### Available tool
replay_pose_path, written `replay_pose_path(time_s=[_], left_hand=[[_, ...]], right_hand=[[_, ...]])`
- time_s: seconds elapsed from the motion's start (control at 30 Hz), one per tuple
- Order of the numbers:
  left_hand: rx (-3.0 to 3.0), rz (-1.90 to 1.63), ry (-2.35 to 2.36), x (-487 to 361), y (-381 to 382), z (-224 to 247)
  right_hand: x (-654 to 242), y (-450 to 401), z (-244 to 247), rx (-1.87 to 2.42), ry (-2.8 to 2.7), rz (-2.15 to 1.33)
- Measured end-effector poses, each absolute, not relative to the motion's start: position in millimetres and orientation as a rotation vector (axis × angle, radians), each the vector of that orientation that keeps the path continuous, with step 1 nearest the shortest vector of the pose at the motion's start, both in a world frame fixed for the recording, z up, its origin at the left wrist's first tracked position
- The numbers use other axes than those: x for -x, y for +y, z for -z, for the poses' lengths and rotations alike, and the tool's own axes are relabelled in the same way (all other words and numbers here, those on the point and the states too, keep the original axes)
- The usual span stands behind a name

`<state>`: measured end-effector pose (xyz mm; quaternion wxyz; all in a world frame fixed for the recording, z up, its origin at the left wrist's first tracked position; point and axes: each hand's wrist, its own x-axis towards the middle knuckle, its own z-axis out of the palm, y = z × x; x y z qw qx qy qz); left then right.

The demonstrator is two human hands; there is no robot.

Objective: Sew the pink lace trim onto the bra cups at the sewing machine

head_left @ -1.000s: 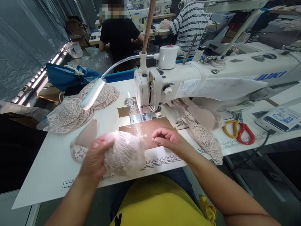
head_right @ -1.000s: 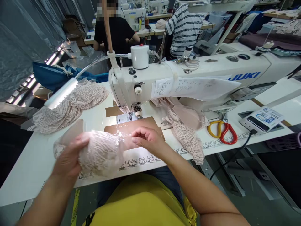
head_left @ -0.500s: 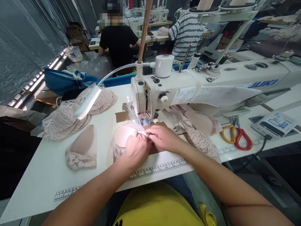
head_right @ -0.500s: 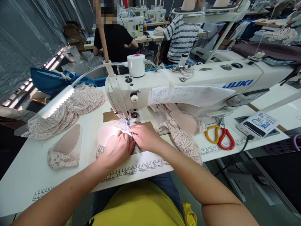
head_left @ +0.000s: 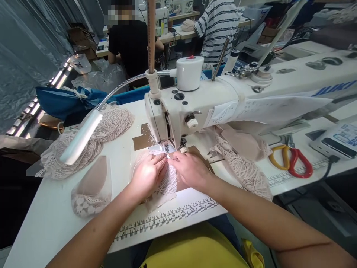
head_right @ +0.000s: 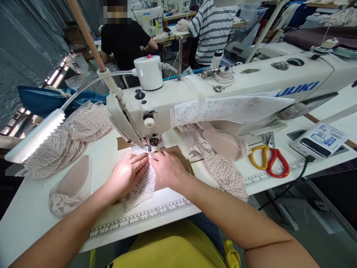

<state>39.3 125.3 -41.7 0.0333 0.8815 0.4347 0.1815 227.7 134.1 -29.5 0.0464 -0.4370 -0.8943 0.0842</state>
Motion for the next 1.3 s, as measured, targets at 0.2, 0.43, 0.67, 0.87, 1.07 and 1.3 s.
replay_pose_path(time_s=[0.2, 0.43, 0.67, 0.87, 1.07, 1.3], left_hand=[[-2.806, -0.553, 1.154, -27.8, 150.8, 39.3], [-2.807, -0.588, 0.989, -14.9, 164.5, 41.4], [-2.737, -0.525, 1.056, -14.4, 166.3, 40.9], [-2.733, -0.475, 1.21, -12.3, 164.5, 45.9], [-2.689, -0.354, 1.393, -12.4, 156.7, 51.1], [-2.534, -0.249, 1.521, 0.6, 122.0, 14.2]], right_hand=[[-221.3, 140.1, 26.8, 1.465, -2.712, -0.302], [-221.2, 139.9, 29.9, 1.449, -2.692, -0.258], [-221.5, 137.8, 31.1, 1.414, -2.712, -0.231], [-222.6, 136.8, 34.7, 1.395, -2.656, -0.244], [-224.0, 136.2, 44.0, 1.377, -2.553, -0.165], [-227.0, 137.9, 46.7, 1.337, -2.499, -0.234]])
